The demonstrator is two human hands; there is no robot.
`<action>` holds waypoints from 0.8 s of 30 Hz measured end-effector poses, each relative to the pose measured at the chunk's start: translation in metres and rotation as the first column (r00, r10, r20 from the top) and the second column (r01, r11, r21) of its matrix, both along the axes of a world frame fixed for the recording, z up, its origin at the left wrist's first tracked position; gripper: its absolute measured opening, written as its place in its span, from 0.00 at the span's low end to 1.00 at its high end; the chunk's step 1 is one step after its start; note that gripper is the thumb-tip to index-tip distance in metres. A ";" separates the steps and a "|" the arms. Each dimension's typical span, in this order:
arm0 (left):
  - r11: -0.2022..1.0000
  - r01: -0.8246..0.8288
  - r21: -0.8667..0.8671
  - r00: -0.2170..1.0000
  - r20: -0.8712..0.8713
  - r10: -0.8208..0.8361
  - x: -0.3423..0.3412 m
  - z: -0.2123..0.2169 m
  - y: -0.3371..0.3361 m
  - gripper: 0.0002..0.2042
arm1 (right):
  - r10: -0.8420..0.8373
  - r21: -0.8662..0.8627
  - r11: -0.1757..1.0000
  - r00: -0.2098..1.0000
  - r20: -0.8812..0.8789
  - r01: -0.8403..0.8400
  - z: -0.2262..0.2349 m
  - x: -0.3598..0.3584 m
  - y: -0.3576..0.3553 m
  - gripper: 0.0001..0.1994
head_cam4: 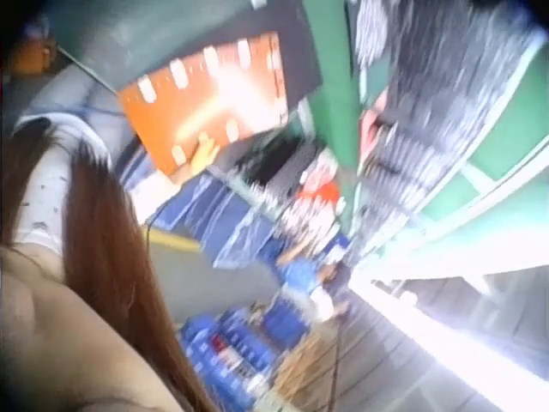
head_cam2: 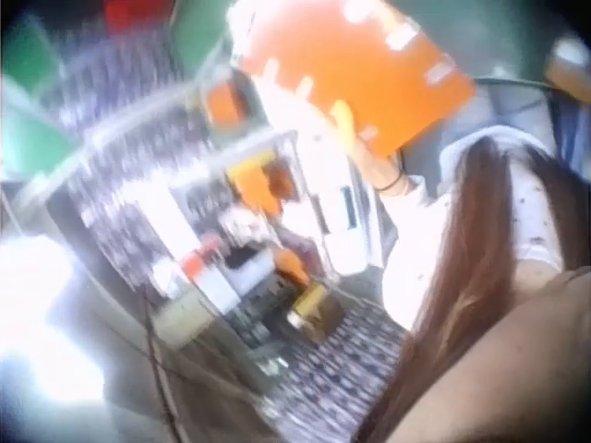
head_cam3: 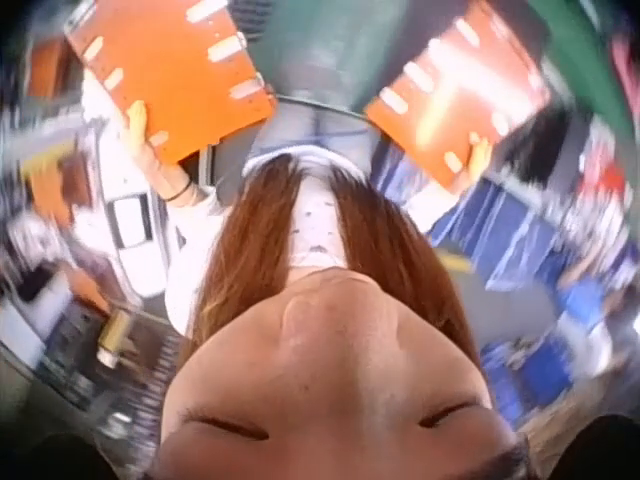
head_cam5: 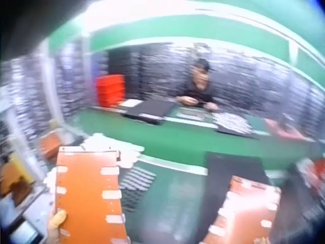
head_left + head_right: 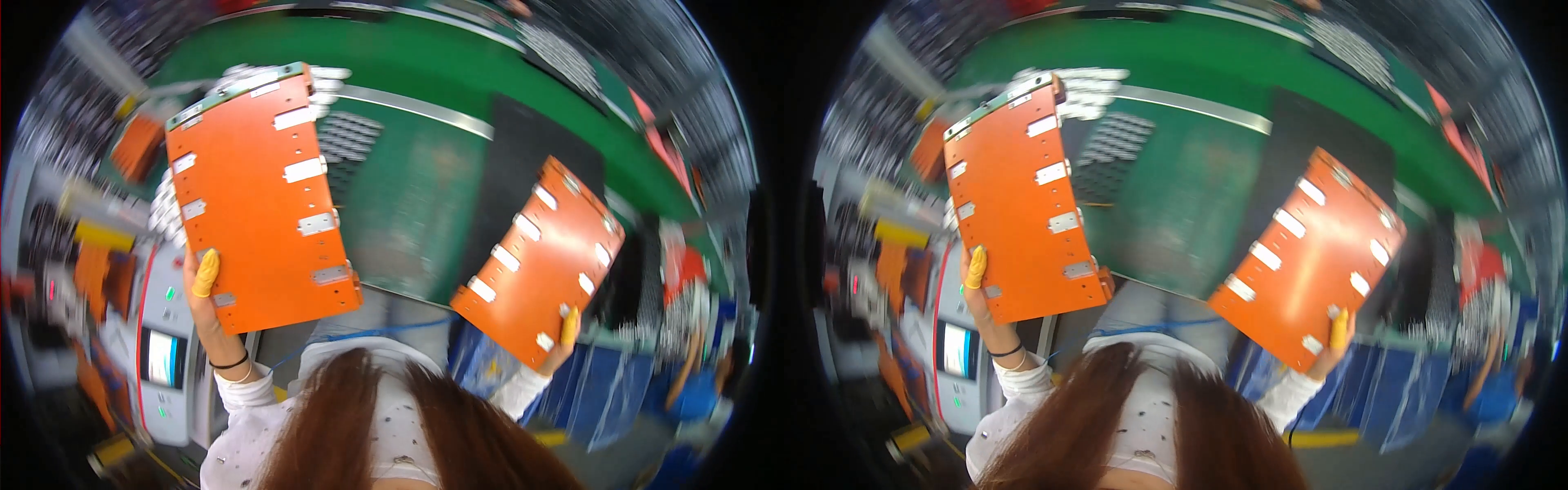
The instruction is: The person assembles circular electronic components by attaching small parts to round plates and placing them into an orange folding fixture. The person closes the fixture, presses it using a machine, and unloads the pressed components onto a mat.
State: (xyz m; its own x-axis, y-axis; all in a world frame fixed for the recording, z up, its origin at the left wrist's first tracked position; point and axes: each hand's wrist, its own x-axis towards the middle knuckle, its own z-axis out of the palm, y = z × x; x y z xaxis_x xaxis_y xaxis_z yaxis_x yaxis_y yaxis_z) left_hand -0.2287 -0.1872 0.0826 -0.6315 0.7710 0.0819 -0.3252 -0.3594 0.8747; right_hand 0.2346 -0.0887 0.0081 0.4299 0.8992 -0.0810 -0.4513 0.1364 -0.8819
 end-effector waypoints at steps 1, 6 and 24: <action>0.997 -0.079 0.013 0.997 -0.017 0.080 -0.015 0.002 -0.030 0.26 | 0.016 -0.025 1.000 0.999 0.039 -0.015 0.002 -0.009 -0.017 0.24; 0.947 -0.286 0.148 0.951 -0.080 0.300 -0.081 0.015 -0.180 0.26 | 0.257 -0.023 0.966 0.964 0.062 -0.256 0.009 -0.054 -0.062 0.26; 0.670 -0.725 0.159 0.688 0.129 0.714 -0.431 -0.008 -0.409 0.17 | 0.613 -0.192 0.769 0.788 -0.049 -0.610 -0.021 -0.171 0.011 0.23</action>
State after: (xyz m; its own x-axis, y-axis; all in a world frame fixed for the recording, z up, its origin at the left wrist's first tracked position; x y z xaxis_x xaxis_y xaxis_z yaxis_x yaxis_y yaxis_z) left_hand -0.6592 -0.5964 0.0743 -0.9914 0.0493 0.1212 0.0603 -0.6501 0.7575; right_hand 0.0636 -0.0780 -0.0128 -0.2031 0.9402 -0.2734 -0.3679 -0.3320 -0.8686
